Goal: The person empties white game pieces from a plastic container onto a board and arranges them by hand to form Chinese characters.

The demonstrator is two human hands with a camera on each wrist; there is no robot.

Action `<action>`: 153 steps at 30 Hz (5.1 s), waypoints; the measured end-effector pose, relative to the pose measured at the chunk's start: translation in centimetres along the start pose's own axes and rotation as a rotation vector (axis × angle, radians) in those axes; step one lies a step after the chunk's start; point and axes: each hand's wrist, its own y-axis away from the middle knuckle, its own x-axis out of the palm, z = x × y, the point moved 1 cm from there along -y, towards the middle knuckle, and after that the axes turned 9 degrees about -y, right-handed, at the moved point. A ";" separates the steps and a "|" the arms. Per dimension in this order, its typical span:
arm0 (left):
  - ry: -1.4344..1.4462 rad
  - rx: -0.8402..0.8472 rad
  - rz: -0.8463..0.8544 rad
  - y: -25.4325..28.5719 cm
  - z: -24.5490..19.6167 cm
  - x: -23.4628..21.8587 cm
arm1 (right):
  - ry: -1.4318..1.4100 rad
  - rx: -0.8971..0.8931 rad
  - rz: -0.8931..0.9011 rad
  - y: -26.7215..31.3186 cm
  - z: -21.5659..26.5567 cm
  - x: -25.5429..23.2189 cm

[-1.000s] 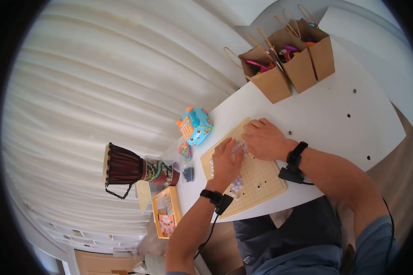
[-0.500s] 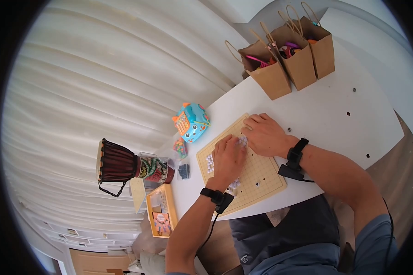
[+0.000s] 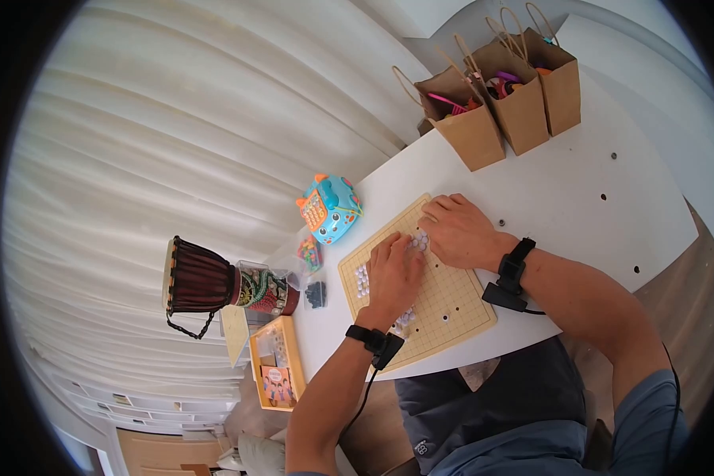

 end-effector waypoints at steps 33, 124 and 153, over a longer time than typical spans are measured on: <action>0.006 -0.039 -0.011 -1.2 1.5 0.1 | -0.051 0.037 0.125 0.2 0.8 0.0; -0.086 0.042 -0.012 3.9 0.4 -1.6 | -0.036 -0.011 0.064 -0.5 0.4 -0.7; -0.067 -0.028 -0.007 3.7 0.7 -1.1 | 0.020 -0.002 0.031 -0.7 0.5 -1.0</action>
